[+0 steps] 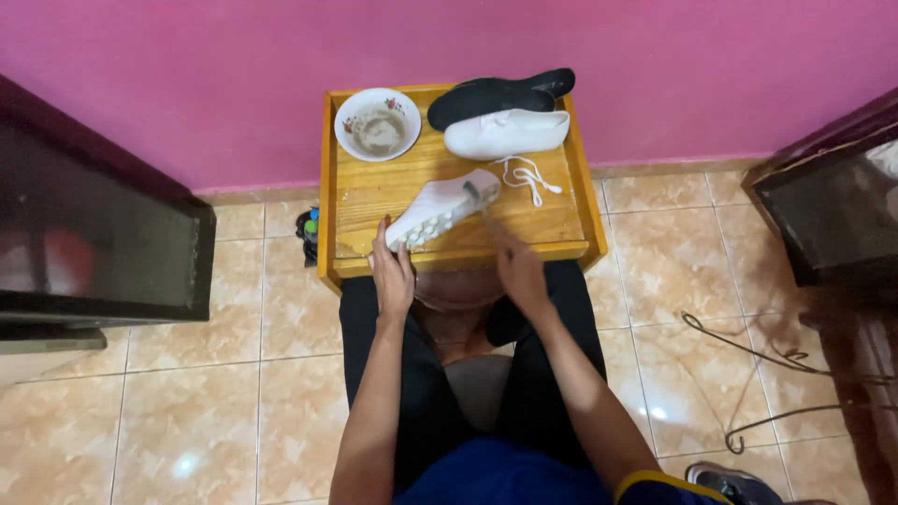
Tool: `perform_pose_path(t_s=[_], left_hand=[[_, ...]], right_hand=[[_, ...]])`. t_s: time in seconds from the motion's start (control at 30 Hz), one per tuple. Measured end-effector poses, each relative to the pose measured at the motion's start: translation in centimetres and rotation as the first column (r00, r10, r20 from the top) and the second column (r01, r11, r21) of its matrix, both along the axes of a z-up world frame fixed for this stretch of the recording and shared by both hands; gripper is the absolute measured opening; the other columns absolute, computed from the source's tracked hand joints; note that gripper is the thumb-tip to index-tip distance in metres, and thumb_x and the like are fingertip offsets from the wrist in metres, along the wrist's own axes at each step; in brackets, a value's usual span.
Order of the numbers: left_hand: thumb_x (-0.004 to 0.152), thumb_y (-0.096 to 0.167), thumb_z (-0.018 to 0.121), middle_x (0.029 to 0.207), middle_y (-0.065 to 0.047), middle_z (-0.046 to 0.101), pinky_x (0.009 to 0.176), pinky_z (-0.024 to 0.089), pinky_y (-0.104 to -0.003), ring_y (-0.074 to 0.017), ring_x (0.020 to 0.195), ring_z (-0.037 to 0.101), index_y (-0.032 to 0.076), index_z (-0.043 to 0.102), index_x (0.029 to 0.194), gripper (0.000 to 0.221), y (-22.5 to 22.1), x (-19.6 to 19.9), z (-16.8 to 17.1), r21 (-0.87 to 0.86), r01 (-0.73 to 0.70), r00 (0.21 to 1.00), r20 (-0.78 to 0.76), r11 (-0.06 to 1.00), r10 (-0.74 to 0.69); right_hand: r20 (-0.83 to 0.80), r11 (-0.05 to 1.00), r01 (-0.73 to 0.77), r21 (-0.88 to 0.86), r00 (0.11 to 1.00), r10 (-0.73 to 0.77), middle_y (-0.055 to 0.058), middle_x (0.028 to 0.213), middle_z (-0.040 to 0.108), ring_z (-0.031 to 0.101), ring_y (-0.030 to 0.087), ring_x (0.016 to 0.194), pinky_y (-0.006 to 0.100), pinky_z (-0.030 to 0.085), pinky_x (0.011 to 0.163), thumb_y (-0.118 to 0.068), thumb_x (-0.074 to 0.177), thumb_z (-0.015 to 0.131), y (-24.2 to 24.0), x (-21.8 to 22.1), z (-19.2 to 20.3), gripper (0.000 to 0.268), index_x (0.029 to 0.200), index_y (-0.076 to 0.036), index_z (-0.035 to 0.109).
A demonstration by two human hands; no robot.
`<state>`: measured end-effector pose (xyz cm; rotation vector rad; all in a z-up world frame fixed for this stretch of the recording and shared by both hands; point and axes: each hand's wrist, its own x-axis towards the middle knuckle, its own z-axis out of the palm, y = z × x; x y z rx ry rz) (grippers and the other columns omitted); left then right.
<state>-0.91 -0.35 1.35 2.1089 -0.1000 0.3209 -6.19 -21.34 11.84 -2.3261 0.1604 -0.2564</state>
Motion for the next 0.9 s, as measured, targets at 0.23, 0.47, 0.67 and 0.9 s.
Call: perform_pose_path(t_s=[0.23,0.47,0.67,0.9], left_hand=[[0.11,0.017,0.046,0.14,-0.02,0.054,0.103,0.038,-0.042,-0.0363,0.124,0.056,0.007,0.028,0.159,0.054,-0.2,0.2,0.6,0.016,-0.01,1.0,0.028,1.0,0.009],[0.11,0.016,0.045,0.139,-0.019,0.053,0.102,0.038,-0.04,-0.0346,0.124,0.056,0.008,0.027,0.16,0.053,0.0,0.3,-0.2,-0.001,-0.004,0.999,0.035,1.0,0.004],[0.11,0.016,0.046,0.143,-0.019,0.052,0.102,0.038,-0.041,-0.035,0.126,0.055,0.009,0.026,0.16,0.055,0.2,0.4,-0.8,0.013,-0.01,1.0,0.029,1.0,0.01],[0.109,0.015,0.046,0.146,-0.017,0.051,0.103,0.038,-0.04,-0.0336,0.129,0.054,0.011,0.025,0.161,0.056,0.2,0.2,-1.3,0.009,-0.004,1.0,0.017,1.0,0.004]], right_hand=[[-0.061,0.993,0.119,0.022,0.991,-0.118,0.017,0.129,0.068,0.062,0.04,0.118,0.054,0.05,0.104,-0.017,0.103,0.054,-1.5,1.0,-2.7,0.037,0.138,-0.012,0.066],[-0.093,0.98,0.176,0.094,0.982,-0.167,0.013,0.129,0.069,0.063,0.037,0.12,0.05,0.051,0.103,-0.022,0.105,0.055,-3.3,2.4,-3.3,0.036,0.14,-0.022,0.065],[-0.113,0.971,0.196,0.136,0.977,-0.181,0.013,0.129,0.069,0.062,0.035,0.122,0.049,0.05,0.104,-0.021,0.103,0.059,-4.5,2.7,-5.0,0.036,0.138,-0.02,0.066],[-0.211,0.885,0.264,0.384,0.958,-0.195,0.014,0.131,0.066,0.073,0.023,0.074,0.031,0.062,0.058,-0.02,0.109,0.051,-5.9,2.9,-9.8,0.038,0.147,-0.023,0.058]])
